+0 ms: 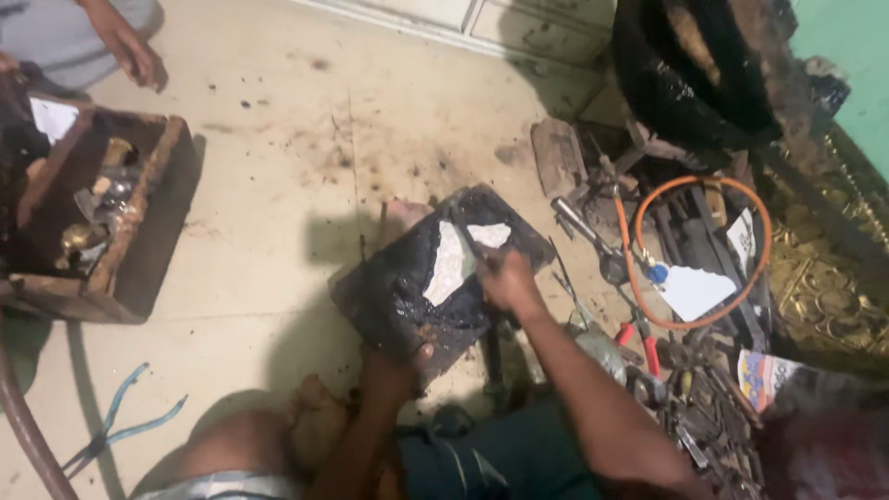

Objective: The person sits on the workshop floor holding a dark stone slab with a white carved pattern between their feet and steadies it with one hand while scraping and carving the white surface with a flat bladed tool held in the other hand. They repeatedly reposition the slab and continue cutting and smoothing the patterned area throughout the episode.

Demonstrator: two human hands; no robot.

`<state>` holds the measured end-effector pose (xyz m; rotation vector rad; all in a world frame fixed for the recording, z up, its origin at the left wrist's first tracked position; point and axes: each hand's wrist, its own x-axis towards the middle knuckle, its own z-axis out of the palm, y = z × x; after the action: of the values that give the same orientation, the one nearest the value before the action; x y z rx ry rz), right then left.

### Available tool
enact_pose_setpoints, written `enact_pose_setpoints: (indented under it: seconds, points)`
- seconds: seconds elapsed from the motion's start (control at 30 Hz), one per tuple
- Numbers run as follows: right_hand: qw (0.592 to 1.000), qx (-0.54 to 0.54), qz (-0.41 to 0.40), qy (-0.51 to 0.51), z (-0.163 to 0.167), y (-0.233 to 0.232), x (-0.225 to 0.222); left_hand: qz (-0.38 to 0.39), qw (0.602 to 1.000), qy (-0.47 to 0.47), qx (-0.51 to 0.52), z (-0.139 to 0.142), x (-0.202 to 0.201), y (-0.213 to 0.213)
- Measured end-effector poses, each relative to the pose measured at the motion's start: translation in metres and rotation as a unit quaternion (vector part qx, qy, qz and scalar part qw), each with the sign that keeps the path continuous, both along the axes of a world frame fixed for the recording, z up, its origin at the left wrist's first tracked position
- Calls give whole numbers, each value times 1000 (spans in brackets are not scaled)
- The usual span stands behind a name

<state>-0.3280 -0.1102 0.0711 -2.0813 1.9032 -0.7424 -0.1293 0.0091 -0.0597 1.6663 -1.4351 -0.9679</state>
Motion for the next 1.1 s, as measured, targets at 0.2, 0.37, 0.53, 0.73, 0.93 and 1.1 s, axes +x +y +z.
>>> enact_pose_setpoints:
  seconds: [0.2, 0.37, 0.53, 0.73, 0.93, 1.1]
  points:
    - [996, -59, 21, 60, -3, 0, 7, -153, 983, -3, 101, 0, 2, -2]
    - [993, 77, -38, -75, 4, -10, -22, 29, 997, 31, 68, 10, 6, 2]
    - [990, 12, -23, 140, -6, -4, -45, -2, 978, 135, 157, 25, 7, 8]
    - [994, -100, 0, 33, -5, -5, -53, -46, 997, 48, -40, 21, 11, 7]
    - [950, -254, 84, 159, -7, 6, -59, -24, 986, 141, 86, 35, 12, 8]
    - [996, -1, -85, 32, 11, 9, -67, -32, 985, 145, -85, 42, 17, 13]
